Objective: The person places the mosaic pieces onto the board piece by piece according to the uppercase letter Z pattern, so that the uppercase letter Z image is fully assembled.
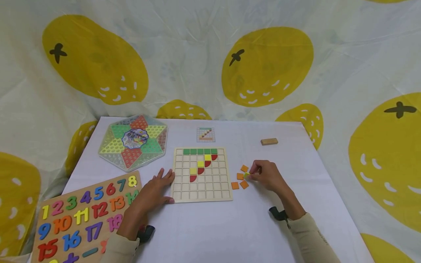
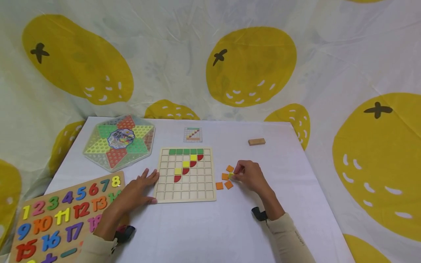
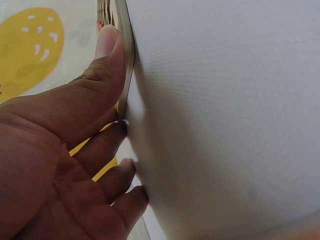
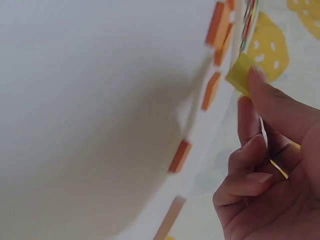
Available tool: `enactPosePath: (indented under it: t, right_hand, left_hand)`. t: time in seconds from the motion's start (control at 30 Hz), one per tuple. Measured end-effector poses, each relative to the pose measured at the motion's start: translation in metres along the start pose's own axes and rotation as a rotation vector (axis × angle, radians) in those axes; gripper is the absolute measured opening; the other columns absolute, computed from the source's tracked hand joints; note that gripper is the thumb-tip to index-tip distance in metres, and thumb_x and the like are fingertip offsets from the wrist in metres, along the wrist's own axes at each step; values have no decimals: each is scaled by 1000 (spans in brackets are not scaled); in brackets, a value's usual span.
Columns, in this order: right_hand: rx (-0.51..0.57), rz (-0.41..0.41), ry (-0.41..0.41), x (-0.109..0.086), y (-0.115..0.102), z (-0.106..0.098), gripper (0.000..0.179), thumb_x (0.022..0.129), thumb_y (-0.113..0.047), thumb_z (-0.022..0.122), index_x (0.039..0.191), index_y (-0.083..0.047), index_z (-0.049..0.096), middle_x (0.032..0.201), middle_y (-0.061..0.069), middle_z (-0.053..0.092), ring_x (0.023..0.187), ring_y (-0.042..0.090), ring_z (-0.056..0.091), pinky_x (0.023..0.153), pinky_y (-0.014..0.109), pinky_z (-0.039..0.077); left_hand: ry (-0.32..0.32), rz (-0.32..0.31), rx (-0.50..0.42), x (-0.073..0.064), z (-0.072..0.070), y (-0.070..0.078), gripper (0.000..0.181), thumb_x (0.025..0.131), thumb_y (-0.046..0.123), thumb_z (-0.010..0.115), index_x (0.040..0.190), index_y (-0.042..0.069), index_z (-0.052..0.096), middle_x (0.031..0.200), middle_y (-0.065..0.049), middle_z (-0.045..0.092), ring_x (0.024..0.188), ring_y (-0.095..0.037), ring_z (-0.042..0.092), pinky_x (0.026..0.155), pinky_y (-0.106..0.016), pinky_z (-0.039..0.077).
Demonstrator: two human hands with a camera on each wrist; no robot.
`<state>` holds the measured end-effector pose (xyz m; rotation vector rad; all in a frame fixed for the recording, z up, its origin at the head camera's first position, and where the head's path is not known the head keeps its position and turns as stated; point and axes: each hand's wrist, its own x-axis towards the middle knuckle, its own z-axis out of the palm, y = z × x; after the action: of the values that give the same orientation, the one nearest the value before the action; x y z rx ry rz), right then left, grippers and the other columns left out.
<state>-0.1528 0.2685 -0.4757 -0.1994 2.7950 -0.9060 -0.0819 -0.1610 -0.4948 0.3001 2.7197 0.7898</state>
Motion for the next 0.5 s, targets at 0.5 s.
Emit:
enactPosePath:
  t: [0.5]
  right_hand:
    - [102, -82, -24, 2, -58, 35, 15, 94, -12, 81, 103, -21, 74, 81, -2, 67, 67, 20, 54, 53, 25, 44]
  left_hand:
    - [-16, -6, 11, 1, 0, 0, 101, 79, 25, 94, 163, 11, 39, 172, -11, 31, 165, -42, 15, 127, -68, 26]
